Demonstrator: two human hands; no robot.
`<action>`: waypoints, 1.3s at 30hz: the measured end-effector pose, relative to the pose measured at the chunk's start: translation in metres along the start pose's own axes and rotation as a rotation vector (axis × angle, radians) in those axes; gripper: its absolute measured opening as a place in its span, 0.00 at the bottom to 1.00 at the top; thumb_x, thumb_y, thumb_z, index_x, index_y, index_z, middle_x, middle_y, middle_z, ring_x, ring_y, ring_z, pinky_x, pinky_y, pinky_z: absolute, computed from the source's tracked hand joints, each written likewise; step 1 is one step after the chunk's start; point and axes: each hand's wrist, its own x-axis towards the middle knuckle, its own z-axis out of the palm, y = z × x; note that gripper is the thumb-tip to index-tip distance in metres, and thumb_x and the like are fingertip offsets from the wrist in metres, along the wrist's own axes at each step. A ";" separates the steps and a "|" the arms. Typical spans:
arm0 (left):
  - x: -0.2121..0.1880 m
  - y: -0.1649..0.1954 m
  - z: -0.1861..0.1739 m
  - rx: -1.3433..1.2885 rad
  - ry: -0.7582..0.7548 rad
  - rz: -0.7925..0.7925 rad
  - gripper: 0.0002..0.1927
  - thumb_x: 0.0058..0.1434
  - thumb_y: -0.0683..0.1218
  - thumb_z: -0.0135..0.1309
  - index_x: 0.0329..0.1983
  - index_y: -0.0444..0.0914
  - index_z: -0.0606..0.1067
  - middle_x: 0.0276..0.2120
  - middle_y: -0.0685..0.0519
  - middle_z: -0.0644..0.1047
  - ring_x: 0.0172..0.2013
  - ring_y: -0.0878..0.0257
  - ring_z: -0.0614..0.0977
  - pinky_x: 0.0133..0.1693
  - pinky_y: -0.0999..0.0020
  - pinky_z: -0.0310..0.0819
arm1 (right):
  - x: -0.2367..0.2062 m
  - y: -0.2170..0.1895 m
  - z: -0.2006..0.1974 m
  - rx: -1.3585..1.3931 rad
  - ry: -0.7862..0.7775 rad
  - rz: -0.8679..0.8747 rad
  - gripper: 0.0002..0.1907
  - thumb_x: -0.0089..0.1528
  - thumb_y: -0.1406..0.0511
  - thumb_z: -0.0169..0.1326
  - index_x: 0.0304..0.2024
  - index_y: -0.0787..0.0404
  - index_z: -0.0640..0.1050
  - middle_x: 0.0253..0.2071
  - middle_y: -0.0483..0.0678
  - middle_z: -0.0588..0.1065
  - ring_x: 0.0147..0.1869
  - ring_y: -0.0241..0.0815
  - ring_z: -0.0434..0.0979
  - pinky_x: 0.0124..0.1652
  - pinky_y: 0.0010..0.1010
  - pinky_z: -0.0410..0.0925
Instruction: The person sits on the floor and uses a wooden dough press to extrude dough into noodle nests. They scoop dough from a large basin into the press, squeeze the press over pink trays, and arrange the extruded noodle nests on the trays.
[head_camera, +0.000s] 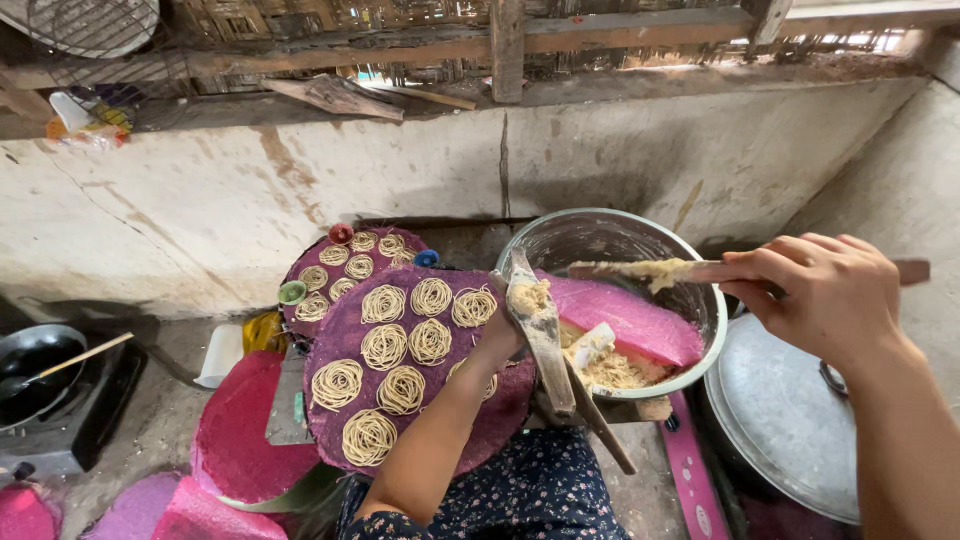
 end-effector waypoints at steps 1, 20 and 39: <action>0.005 -0.004 0.002 -0.004 0.020 -0.039 0.25 0.62 0.52 0.57 0.60 0.36 0.73 0.47 0.45 0.82 0.46 0.53 0.85 0.47 0.60 0.81 | -0.009 0.000 0.012 0.120 0.047 0.096 0.10 0.58 0.57 0.65 0.39 0.52 0.83 0.36 0.41 0.79 0.35 0.35 0.78 0.35 0.27 0.67; 0.027 -0.015 0.031 0.556 0.125 0.043 0.23 0.62 0.57 0.57 0.54 0.40 0.80 0.47 0.43 0.82 0.48 0.47 0.82 0.47 0.55 0.76 | -0.074 -0.066 0.115 0.278 0.204 0.415 0.12 0.58 0.59 0.67 0.40 0.57 0.84 0.31 0.45 0.80 0.33 0.38 0.79 0.35 0.29 0.70; 0.026 -0.016 0.016 0.007 0.109 -0.031 0.15 0.59 0.48 0.58 0.49 0.40 0.78 0.45 0.45 0.83 0.45 0.53 0.86 0.47 0.59 0.82 | -0.096 -0.064 0.114 0.516 0.064 0.436 0.11 0.55 0.63 0.68 0.37 0.62 0.84 0.27 0.46 0.80 0.27 0.35 0.79 0.30 0.25 0.71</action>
